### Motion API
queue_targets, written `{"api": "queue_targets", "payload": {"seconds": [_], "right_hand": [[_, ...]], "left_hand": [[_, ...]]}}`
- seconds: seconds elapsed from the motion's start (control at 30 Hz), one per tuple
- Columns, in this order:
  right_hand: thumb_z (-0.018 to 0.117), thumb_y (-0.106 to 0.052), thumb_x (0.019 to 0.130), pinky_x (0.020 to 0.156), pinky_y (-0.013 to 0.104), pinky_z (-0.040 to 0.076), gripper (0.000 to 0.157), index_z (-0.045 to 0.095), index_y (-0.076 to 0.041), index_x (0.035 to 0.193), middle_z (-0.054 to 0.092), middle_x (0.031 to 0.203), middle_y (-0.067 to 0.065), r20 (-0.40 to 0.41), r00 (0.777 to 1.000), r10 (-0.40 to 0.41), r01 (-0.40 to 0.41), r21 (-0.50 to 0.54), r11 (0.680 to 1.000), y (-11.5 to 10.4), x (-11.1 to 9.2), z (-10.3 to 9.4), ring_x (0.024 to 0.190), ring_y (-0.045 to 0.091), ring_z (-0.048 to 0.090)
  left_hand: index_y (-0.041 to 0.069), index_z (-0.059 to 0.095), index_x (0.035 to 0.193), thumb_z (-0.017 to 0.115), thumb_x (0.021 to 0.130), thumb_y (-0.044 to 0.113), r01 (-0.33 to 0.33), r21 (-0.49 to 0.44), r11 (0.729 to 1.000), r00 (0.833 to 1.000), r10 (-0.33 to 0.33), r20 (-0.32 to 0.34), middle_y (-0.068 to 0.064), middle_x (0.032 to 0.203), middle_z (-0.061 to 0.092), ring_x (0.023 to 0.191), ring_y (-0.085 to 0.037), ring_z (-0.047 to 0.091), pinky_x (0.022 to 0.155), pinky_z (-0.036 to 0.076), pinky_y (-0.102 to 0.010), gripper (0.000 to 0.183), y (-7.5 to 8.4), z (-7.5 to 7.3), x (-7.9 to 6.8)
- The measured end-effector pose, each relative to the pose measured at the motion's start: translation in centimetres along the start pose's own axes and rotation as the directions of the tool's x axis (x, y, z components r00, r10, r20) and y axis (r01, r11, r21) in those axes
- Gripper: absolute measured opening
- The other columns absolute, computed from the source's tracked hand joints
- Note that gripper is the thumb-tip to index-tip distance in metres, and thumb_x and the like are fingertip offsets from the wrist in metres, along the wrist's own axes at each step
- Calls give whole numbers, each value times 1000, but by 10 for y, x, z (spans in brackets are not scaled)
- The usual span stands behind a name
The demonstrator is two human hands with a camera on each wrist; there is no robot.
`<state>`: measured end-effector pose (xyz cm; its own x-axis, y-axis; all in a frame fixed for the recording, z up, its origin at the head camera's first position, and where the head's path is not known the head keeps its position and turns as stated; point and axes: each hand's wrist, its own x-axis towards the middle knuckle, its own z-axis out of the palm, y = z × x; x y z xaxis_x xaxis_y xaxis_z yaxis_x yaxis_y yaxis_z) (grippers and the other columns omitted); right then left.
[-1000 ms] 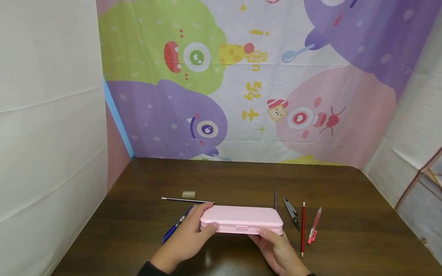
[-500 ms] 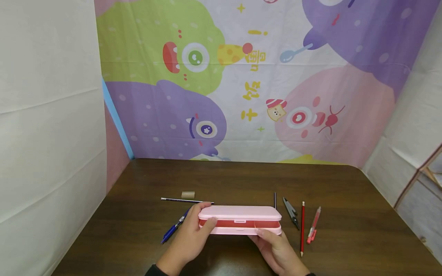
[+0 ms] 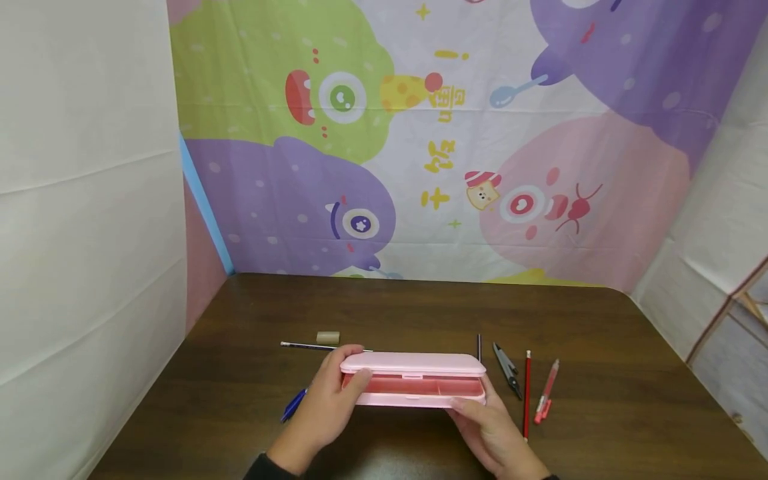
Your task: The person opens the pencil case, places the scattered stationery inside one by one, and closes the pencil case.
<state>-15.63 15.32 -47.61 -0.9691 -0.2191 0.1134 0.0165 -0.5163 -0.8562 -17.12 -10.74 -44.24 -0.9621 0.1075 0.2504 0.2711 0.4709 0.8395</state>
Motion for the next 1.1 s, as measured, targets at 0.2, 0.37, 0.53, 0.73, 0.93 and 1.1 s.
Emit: {"api": "queue_targets", "payload": {"seconds": [0.2, 0.37, 0.53, 0.73, 0.93, 1.1], "right_hand": [[61, 7, 82, 97, 31, 46, 78, 17, -2, 146, 40, 134, 22, 47, 998, 49, -42, -136, 990, -8, 3, -4, 114, 23, 53], [71, 6, 78, 94, 33, 49, 83, 23, 1, 145, 40, 138, 28, 53, 993, 108, -87, -306, 948, -13, 5, -6, 116, 25, 54], [76, 3, 75, 93, 28, 48, 91, 23, 1, 149, 38, 143, 27, 10, 989, 148, -130, -412, 902, -20, 5, -8, 122, 28, 48], [80, 0, 72, 94, 27, 47, 94, 24, 2, 147, 40, 142, 27, 17, 986, 164, -133, -500, 856, -22, 5, -10, 122, 31, 47], [85, -9, 69, 84, 33, 51, 91, 31, 0, 143, 48, 131, 23, 35, 976, 216, -141, -654, 744, -23, 4, -12, 105, 28, 56], [87, -21, 65, 79, 34, 50, 93, 37, 2, 140, 56, 117, 15, 41, 969, 244, -109, -813, 572, -28, 2, -12, 97, 22, 56]], "left_hand": [[11, 53, 127, 56, 97, 42, 20, -36, 999, 1000, -21, -5, -8, 119, 57, 101, -19, 55, 93, 44, -47, 44, 0, -6, 2], [9, 53, 126, 53, 98, 45, 72, -38, 997, 997, -72, 4, -8, 112, 61, 96, -18, 58, 89, 46, -44, 45, -2, -10, 2], [9, 53, 126, 49, 100, 47, 112, -37, 993, 993, -111, 28, -7, 112, 64, 100, -20, 58, 91, 45, -47, 47, -6, -11, 4], [14, 54, 119, 43, 100, 52, 171, 1, 985, 985, -171, 35, -9, 112, 63, 101, -24, 56, 90, 44, -49, 44, -8, -12, 5], [11, 56, 121, 34, 102, 54, 209, 40, 977, 977, -210, 20, -16, 120, 62, 107, -30, 57, 94, 43, -55, 51, -9, -14, 5], [8, 55, 134, 31, 102, 56, 260, 34, 965, 965, -261, 24, -16, 128, 61, 119, -33, 54, 102, 38, -57, 63, -11, -15, 6]]}}
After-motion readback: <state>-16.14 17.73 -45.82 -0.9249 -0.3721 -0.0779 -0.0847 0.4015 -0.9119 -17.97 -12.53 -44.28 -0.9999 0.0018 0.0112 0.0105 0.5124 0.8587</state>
